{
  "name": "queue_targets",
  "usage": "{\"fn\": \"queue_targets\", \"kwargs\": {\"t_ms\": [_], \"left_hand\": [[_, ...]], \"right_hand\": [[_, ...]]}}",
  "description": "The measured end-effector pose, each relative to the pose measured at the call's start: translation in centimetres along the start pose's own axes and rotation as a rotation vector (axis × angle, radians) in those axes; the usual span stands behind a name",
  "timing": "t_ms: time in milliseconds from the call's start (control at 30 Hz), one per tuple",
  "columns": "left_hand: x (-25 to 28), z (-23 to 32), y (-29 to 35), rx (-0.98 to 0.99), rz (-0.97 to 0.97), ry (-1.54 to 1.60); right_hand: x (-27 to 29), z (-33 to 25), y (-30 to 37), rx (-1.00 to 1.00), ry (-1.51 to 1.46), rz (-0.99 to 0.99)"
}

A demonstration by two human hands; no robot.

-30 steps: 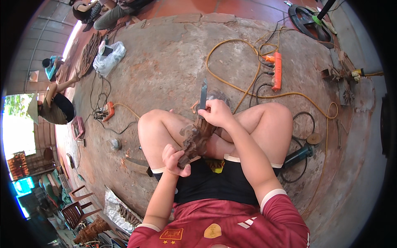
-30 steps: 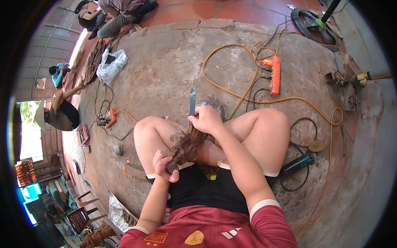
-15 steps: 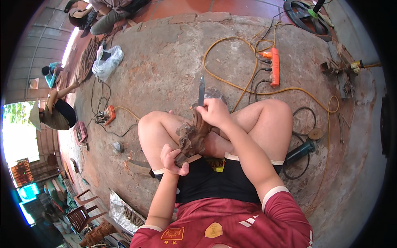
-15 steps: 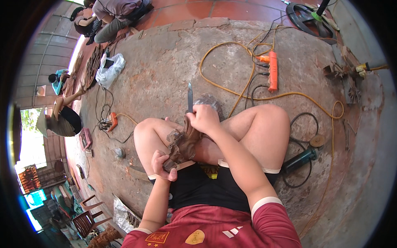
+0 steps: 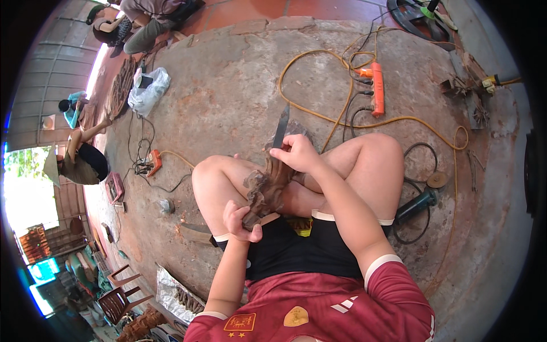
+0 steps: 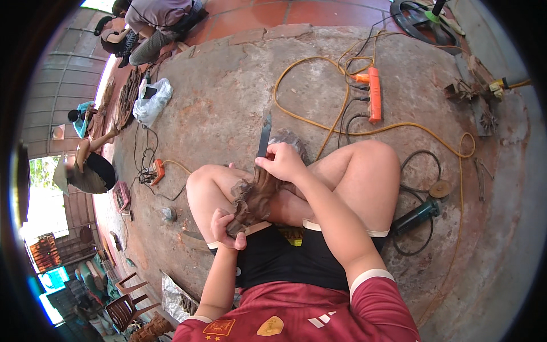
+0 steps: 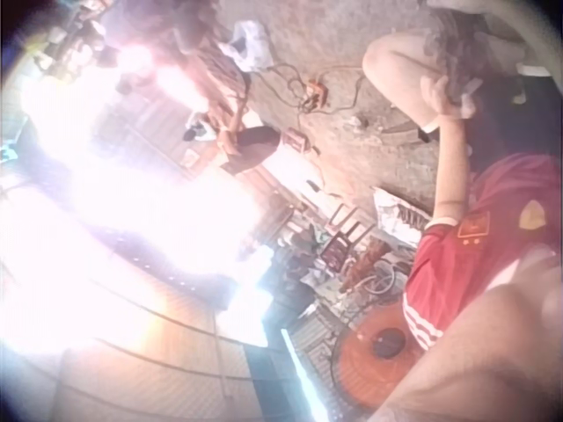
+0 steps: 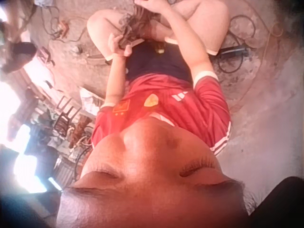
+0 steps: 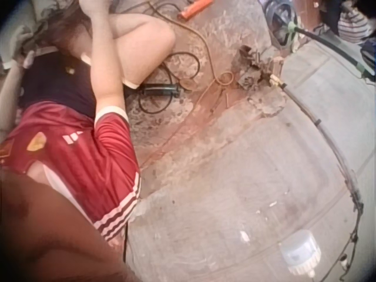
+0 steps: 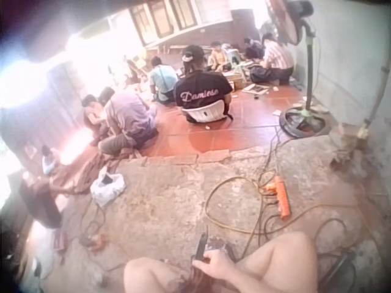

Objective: The person sits cross-legged on the floor and carves a piece of wood using a knife. They hold the wood with their left hand and use the knife in their right hand to shape it. The person occasionally rotates the wood to work on different sides.

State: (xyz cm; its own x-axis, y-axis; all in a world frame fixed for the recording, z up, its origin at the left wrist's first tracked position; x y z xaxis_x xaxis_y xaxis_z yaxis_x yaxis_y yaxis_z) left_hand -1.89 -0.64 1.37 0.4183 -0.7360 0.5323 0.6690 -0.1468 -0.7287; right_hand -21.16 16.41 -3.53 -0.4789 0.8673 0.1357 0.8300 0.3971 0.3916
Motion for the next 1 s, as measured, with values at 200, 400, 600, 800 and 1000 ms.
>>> {"fn": "queue_targets", "kwargs": {"t_ms": [200, 400, 600, 800, 1000], "left_hand": [[-0.1, -0.2, 0.2, 0.029, 0.017, 0.015], [-0.1, 0.0, -0.1, 0.041, 0.022, 0.001], [0.0, -0.1, 0.3, 0.065, 0.038, -0.020], [0.0, -0.1, 0.2, 0.093, 0.049, -0.026], [0.0, -0.1, 0.2, 0.115, 0.064, -0.016]], "right_hand": [[-1.1, 1.5, 1.1, -0.023, 0.055, -0.123], [-0.7, 1.5, 1.2, -0.051, -0.141, -0.132], [-0.5, 1.6, 1.3, -0.091, 0.087, 0.015], [-2.0, 2.9, 1.7, -0.030, -0.202, -0.296], [-0.2, 1.7, 1.1, -0.076, 0.086, -0.018]]}}
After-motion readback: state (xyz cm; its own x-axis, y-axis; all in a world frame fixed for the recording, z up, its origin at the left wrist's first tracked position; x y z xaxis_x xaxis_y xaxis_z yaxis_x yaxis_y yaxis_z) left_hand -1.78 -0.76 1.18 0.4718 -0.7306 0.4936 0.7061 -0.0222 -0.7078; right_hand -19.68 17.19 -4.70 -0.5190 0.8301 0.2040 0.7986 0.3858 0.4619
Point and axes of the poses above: each hand's wrist, its own y-axis away from the middle knuckle, its own x-axis out of the back of the hand, z = x × y, the point moved 3 cm from there along -y, towards the middle knuckle, and after that the axes turned 11 degrees about -x, right-handed, at the moved point
